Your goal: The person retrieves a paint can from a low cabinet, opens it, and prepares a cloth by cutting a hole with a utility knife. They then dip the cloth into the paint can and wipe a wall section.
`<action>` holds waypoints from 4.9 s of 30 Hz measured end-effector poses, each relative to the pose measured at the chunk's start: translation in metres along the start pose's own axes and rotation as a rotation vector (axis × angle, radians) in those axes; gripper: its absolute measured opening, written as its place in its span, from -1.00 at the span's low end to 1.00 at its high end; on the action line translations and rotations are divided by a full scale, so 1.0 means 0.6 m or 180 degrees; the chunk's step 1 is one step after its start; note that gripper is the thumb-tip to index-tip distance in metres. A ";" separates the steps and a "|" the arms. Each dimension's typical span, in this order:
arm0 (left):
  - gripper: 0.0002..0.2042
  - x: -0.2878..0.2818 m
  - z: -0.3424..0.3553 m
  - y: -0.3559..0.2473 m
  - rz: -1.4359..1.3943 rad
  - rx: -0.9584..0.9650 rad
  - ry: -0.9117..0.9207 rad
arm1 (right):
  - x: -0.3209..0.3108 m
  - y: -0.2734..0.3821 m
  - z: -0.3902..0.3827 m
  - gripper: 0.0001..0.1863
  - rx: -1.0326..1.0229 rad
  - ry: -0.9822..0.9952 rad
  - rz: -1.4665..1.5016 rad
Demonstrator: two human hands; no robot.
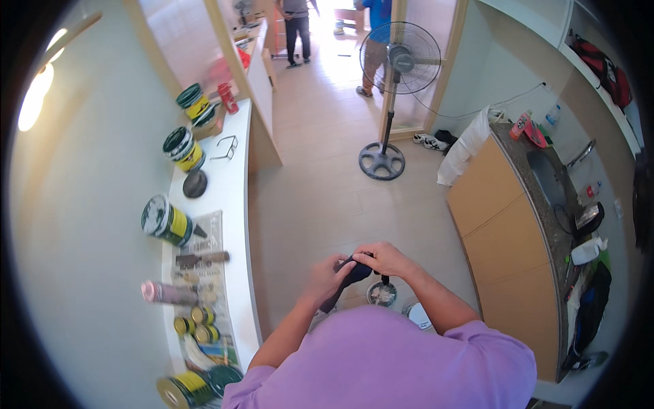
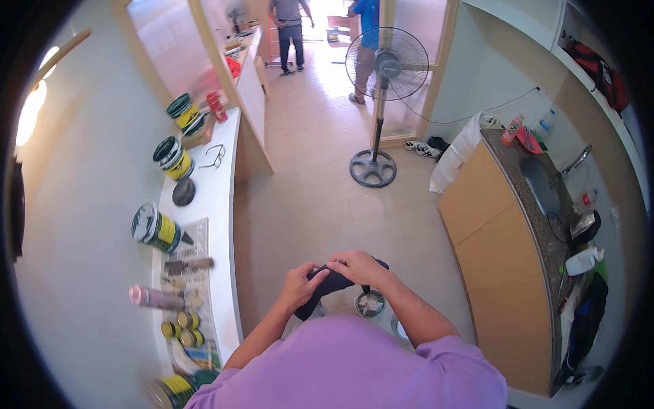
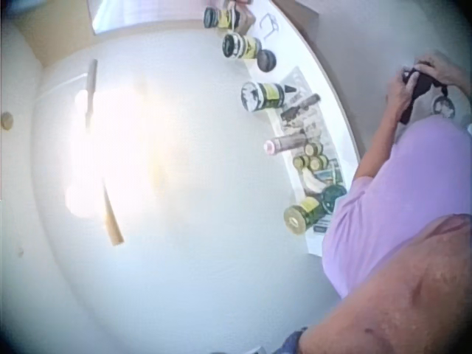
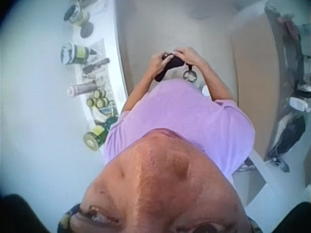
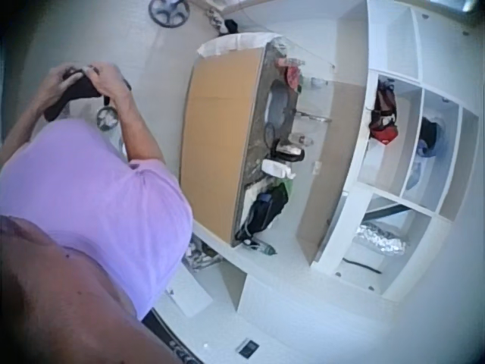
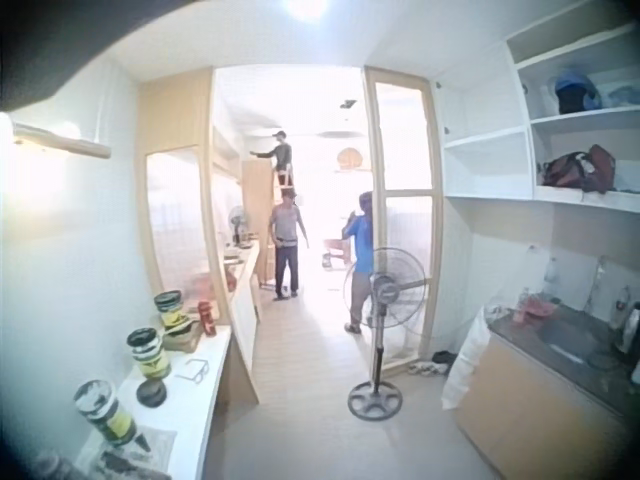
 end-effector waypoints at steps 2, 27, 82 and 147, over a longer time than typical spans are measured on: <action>-0.78 -0.038 0.071 0.007 -0.0159 0.0082 0.0349 | -0.020 0.000 0.052 -0.70 0.0474 -0.0033 0.0012; -0.75 -0.167 0.822 0.168 -0.0533 -0.0094 0.0646 | -0.335 -0.101 0.724 -0.63 -0.0246 0.0077 -0.0760; -0.82 -0.675 2.487 0.453 -0.1752 -0.1249 -0.1043 | -1.083 -0.101 2.646 -0.76 -0.0285 0.0548 0.0880; -0.84 -0.474 2.097 0.251 -0.1024 -0.3254 -0.6339 | -0.679 0.198 2.498 -0.63 0.2800 0.5866 0.1610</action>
Point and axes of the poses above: each hand's wrist, its own z-axis towards the middle knuckle, its own x-axis out of the palm, y = z × x, the point moved 6 cm from there along z, towards the middle knuckle, and after that the axes turned 10 degrees about z, right-handed, at the moved point
